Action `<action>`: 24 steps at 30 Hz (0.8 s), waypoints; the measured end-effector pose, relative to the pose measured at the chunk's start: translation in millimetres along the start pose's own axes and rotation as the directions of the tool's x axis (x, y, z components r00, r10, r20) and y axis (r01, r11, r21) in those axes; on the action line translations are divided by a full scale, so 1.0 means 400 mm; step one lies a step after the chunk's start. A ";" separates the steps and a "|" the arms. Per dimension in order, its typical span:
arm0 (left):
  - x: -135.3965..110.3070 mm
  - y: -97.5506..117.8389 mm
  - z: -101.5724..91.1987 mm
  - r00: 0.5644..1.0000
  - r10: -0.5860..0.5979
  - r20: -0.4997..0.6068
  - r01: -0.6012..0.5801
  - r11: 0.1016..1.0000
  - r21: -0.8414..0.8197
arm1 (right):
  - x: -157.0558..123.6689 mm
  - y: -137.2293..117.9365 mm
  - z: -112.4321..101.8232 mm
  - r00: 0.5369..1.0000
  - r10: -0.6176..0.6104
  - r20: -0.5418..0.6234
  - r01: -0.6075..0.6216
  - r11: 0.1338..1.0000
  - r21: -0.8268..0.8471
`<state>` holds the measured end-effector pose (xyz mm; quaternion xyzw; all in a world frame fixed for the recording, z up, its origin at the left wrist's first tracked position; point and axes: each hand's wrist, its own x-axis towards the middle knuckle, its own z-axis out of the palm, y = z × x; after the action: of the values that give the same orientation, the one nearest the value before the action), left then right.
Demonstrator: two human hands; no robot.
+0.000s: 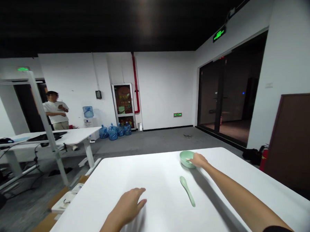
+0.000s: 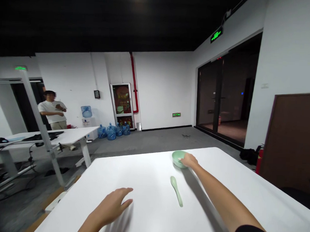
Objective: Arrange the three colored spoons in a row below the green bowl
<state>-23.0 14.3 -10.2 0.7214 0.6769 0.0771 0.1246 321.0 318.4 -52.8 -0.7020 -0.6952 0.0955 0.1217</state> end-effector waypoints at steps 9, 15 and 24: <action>0.001 -0.002 0.001 1.000 0.027 0.004 -0.027 0.999 0.028 | -0.142 0.055 -0.149 0.992 -0.088 -0.090 0.090 0.996 0.021; -0.007 0.000 -0.001 0.999 0.036 -0.005 -0.035 0.998 0.043 | -0.226 0.171 -0.173 0.991 -0.057 -0.124 0.057 0.998 -0.001; -0.011 -0.001 0.002 1.000 0.029 -0.004 -0.029 0.999 0.036 | -0.270 0.323 -0.080 0.995 0.083 -0.056 -0.088 0.991 -0.096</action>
<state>-23.5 10.0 -10.7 0.7330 0.6680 0.0684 0.1089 452.1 208.9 -65.5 -0.7384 -0.6650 0.0478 0.1007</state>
